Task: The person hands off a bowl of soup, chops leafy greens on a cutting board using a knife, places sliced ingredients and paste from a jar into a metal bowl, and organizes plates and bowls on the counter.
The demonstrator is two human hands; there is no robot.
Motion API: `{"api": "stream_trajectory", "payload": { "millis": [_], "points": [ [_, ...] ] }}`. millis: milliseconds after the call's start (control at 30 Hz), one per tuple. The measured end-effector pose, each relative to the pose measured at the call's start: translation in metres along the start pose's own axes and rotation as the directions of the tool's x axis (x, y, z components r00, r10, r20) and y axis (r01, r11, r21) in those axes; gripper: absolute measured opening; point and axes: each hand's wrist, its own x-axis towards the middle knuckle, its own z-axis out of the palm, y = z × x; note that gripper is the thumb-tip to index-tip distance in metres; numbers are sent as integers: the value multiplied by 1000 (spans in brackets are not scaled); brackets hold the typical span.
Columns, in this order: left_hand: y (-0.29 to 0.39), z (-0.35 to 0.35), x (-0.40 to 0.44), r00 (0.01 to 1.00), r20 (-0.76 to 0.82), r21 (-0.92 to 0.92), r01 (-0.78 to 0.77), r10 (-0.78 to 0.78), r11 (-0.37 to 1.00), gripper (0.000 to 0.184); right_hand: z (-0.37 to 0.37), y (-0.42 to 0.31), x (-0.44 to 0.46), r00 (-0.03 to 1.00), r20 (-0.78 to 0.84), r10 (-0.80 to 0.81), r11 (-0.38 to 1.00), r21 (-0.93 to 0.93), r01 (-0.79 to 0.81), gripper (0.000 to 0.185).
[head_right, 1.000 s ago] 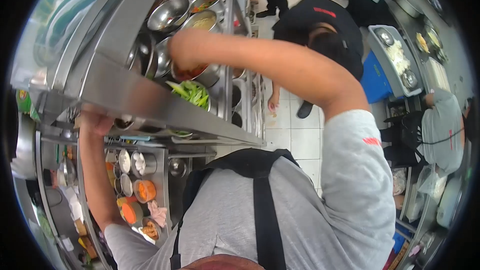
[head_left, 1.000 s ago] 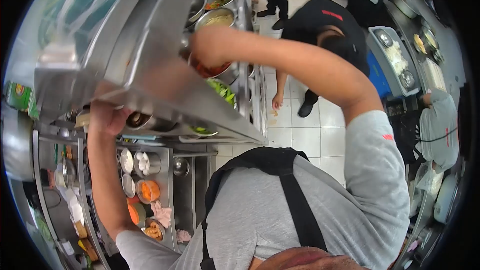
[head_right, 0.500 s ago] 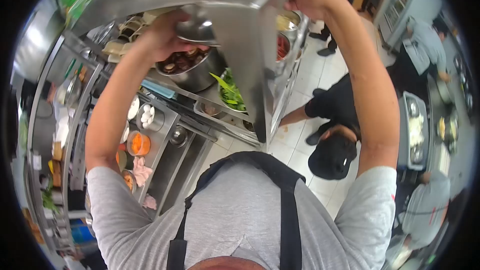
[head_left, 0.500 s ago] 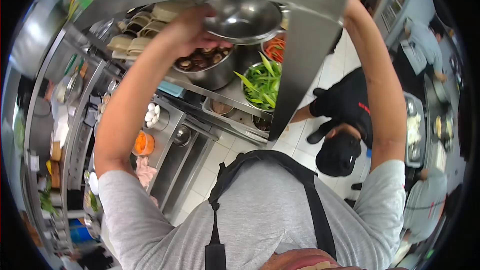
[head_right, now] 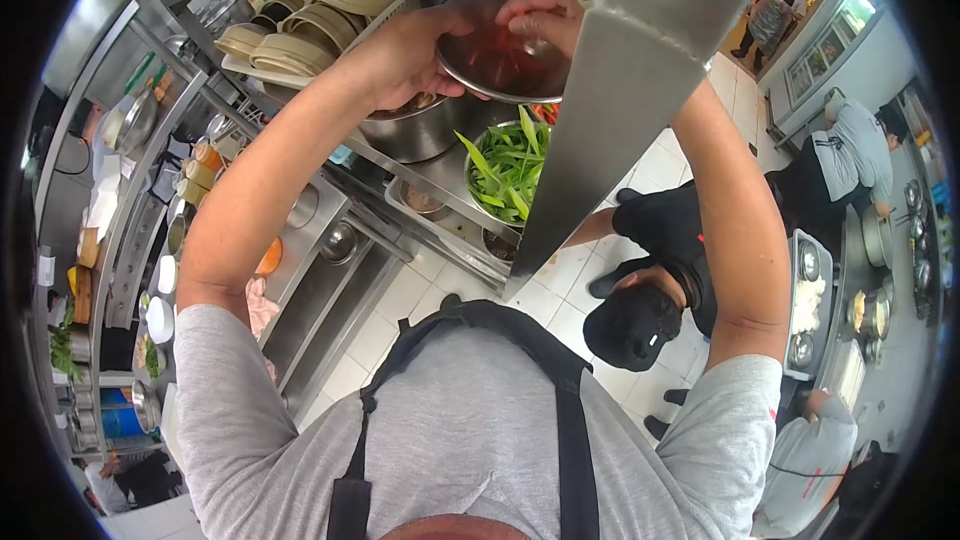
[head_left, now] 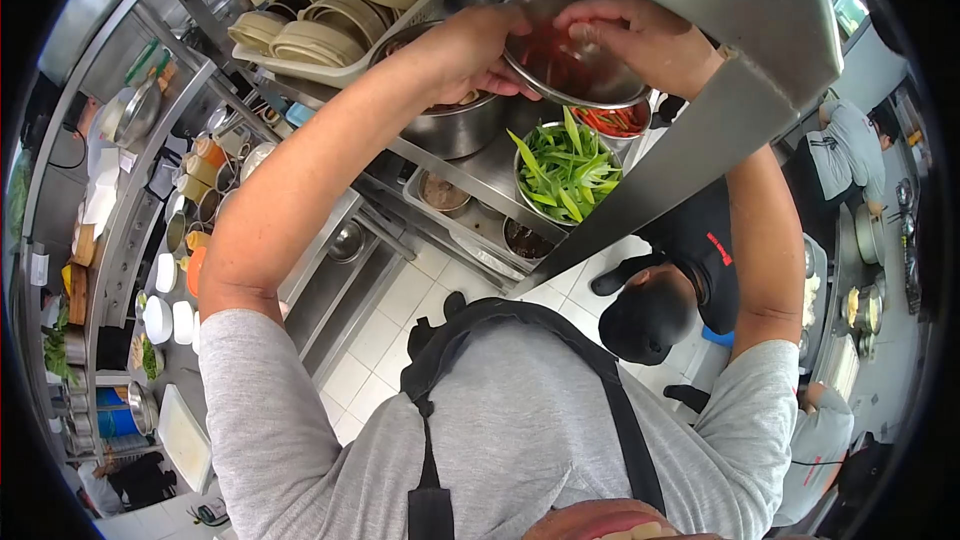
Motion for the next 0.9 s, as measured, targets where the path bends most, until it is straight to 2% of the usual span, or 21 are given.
{"api": "stream_trajectory", "payload": {
  "millis": [67, 200, 300, 567, 667, 733, 767, 800, 833, 900],
  "points": [
    [-2, -3, 0, 1000, -5, -23, 6, -6, 1000, 30, -2, 0, 1, 1000, -20, 5, 1000, 29, -5, 26],
    [-5, -10, -3, 1000, -16, -49, 19, -19, 999, 25, -9, 3, 1, 984, -172, 36, 959, 283, 15, 26],
    [-2, -16, -8, 1000, 0, -60, 7, -7, 998, 26, -14, 5, -2, 967, -242, 79, 922, 386, 21, 26],
    [2, -10, 0, 998, 18, -42, 59, -59, 997, 30, -17, 1, -8, 983, -184, 28, 950, 311, 31, 27],
    [2, -7, 3, 996, 30, -48, 82, -81, 995, 33, -21, 4, -12, 974, -221, 49, 926, 375, 38, 28],
    [0, -7, 6, 995, 52, -15, 82, -81, 997, 35, -19, 12, -14, 951, -289, 113, 862, 504, 51, 29],
    [-4, -11, 9, 997, 14, -54, 78, -78, 995, 35, -20, 19, -14, 932, -326, 157, 818, 571, 63, 29],
    [-3, -14, 10, 997, -23, -86, 77, -79, 993, 34, -19, 28, -15, 907, -364, 212, 758, 647, 83, 29],
    [2, -14, 6, 997, 4, -39, 80, -80, 996, 34, -15, 39, -16, 876, -391, 282, 684, 722, 102, 30],
    [6, -17, -3, 989, -143, -178, -1, -24, 984, 35, -1, 65, -14, 829, -405, 386, 587, 801, 118, 30]
  ]
}}
